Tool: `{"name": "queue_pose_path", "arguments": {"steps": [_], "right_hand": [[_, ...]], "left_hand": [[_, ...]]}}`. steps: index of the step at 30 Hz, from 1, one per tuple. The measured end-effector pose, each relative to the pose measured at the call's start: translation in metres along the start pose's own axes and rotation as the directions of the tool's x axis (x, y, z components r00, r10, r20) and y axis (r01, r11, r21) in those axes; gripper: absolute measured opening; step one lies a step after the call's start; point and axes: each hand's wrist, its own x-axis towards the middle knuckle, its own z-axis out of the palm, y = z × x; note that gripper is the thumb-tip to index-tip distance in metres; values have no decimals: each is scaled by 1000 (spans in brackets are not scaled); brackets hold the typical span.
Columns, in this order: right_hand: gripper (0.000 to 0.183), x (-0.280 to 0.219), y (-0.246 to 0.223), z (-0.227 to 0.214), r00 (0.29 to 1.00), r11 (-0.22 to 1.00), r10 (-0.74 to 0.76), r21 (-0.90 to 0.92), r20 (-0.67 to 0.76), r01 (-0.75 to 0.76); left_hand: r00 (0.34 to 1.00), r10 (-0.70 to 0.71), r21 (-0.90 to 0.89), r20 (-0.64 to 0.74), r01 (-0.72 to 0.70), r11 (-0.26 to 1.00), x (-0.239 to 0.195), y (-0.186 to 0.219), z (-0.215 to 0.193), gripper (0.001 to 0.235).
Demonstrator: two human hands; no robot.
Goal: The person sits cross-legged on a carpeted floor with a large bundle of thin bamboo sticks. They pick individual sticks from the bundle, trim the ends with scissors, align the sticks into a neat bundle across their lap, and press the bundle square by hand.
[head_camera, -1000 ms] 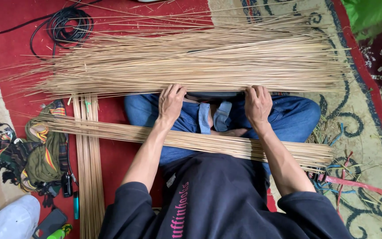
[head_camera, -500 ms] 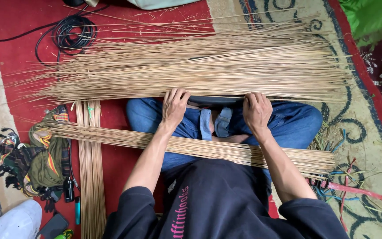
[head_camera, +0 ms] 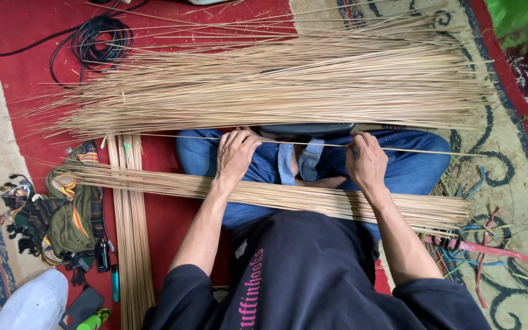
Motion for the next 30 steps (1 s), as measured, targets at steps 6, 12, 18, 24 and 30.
{"name": "queue_pose_path", "arguments": {"steps": [6, 12, 18, 24, 30], "right_hand": [[12, -31, 30, -2, 980, 984, 151, -116, 131, -136], [27, -27, -42, -54, 950, 998, 48, -49, 308, -35], [18, -38, -56, -53, 893, 933, 58, 295, 446, -207], [10, -48, -20, -68, 859, 836, 142, 405, 492, -370], [14, -56, -1, -81, 799, 799, 202, 377, 566, -469]], "left_hand": [[998, 2, -65, 64, 2, 998, -8, 9, -48, 24], [997, 76, -139, 31, -71, 988, -11, 52, -42, 16], [993, 112, -276, 35, -98, 956, -5, 91, -55, 12], [994, 60, -396, 91, -19, 918, -7, 67, -76, 13], [982, 21, -446, 187, 66, 892, -3, 56, -91, 11]]}}
